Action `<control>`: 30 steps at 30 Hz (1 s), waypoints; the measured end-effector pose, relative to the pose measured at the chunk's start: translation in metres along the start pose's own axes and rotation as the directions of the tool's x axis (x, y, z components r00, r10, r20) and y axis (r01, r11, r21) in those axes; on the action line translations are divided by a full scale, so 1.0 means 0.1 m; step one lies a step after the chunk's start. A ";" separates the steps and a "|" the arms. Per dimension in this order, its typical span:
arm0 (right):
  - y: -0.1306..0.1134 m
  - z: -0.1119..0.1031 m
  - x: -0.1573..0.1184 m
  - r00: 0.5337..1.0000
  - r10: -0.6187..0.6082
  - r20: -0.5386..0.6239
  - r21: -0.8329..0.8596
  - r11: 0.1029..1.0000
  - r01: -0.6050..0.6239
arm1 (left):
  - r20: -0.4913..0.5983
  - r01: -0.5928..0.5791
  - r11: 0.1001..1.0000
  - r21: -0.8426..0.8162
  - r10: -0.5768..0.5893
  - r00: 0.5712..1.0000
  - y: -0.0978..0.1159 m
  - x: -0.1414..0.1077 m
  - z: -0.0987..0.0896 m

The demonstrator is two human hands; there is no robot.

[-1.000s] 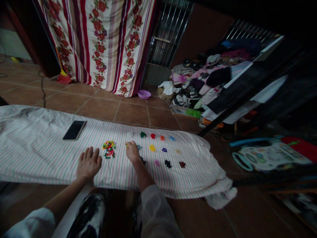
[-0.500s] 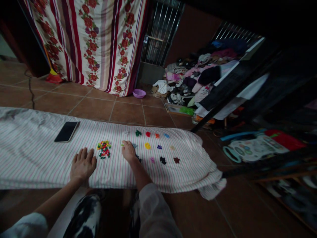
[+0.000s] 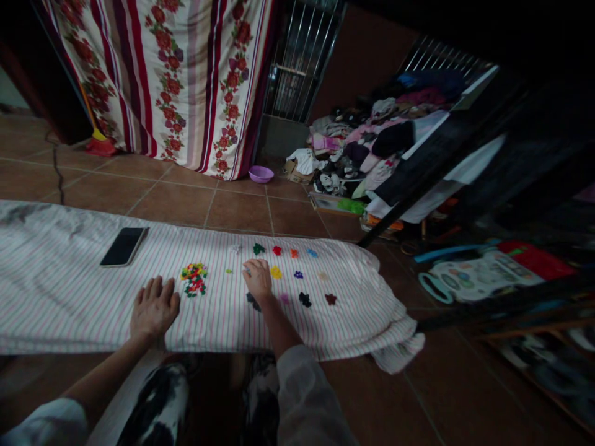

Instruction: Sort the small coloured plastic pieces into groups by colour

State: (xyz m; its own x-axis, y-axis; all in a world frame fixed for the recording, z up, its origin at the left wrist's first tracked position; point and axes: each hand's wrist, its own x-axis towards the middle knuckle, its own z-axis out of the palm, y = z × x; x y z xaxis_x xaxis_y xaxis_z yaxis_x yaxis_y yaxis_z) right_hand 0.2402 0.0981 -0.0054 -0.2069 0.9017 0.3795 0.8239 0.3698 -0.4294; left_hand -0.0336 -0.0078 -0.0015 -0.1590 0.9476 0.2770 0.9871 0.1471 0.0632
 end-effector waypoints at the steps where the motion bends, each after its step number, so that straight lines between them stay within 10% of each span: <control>1: 0.03 0.00 0.00 1.000 -0.013 0.015 0.001 1.000 0.013 | -0.006 -0.002 1.000 0.004 0.002 1.000 0.00 0.00 0.01; 30: 0.35 0.12 0.04 0.995 0.104 0.009 0.326 0.940 -0.101 | -0.018 -0.019 0.999 0.039 0.020 1.000 0.00 0.00 0.01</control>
State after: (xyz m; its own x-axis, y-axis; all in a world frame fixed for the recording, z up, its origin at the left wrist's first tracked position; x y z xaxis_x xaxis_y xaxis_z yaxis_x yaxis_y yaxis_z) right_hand 0.2620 0.1176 -0.0282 -0.1247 0.9373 0.3255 0.6238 0.3291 -0.7089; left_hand -0.0335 -0.0072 -0.0020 -0.1397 0.9452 0.2951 0.9900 0.1398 0.0208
